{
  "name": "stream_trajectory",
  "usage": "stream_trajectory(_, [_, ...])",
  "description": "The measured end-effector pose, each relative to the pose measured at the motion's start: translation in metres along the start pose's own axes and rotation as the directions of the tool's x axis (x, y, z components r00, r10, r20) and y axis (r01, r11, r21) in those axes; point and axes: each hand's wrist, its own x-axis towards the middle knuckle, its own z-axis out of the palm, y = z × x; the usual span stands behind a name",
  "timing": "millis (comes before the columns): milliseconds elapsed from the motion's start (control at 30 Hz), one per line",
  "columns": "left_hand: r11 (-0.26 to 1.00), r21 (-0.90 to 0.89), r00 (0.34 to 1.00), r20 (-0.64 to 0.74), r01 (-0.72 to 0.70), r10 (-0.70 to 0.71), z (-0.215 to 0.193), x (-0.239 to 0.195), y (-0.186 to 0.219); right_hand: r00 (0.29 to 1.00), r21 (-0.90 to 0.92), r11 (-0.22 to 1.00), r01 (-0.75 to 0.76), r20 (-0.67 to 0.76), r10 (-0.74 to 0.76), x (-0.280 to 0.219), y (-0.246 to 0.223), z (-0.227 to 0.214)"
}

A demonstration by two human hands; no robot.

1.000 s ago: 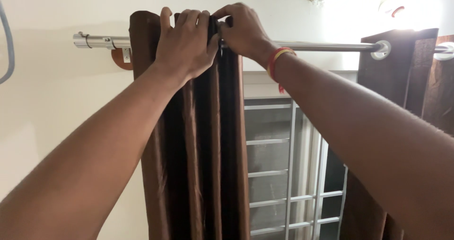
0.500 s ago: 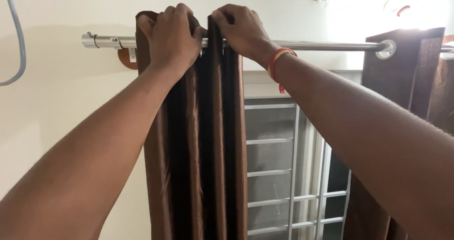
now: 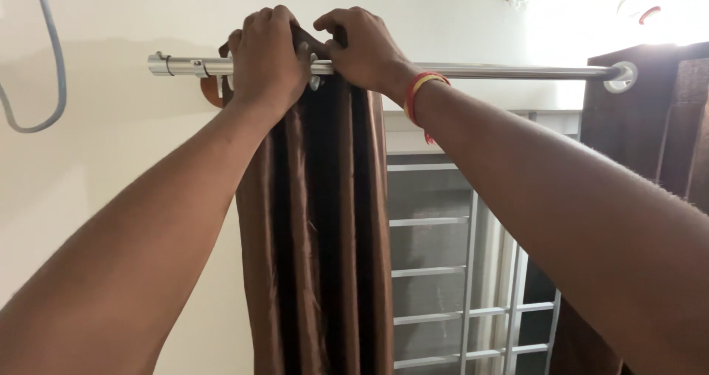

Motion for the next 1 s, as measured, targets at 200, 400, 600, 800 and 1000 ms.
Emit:
stream_trajectory(200, [0.996,-0.080,0.999,-0.033,-0.038,0.035,0.001,-0.007,-0.013,0.992,-0.025,0.996,0.088,-0.087,-0.090,0.005,0.006,0.010])
stream_trajectory(400, [0.995,0.098,0.999,-0.040,0.009,-0.005,-0.010,-0.011,-0.006,0.997,-0.031,0.998,0.060,-0.036,-0.061,-0.002,-0.022,0.002])
stream_trajectory(600, [0.997,-0.041,0.994,0.082,0.072,-0.069,-0.013,-0.009,-0.009,0.997,-0.049,0.997,0.066,-0.034,-0.068,-0.003,-0.013,0.006])
stream_trajectory(800, [0.992,-0.105,0.995,0.085,0.068,-0.059,-0.017,-0.008,-0.005,0.996,-0.005,0.997,0.077,-0.037,-0.077,-0.001,-0.011,0.013])
stream_trajectory(1000, [0.976,-0.208,0.997,0.046,0.071,-0.062,-0.010,-0.009,-0.014,0.996,0.054,0.995,0.087,0.027,-0.089,0.005,-0.013,0.003])
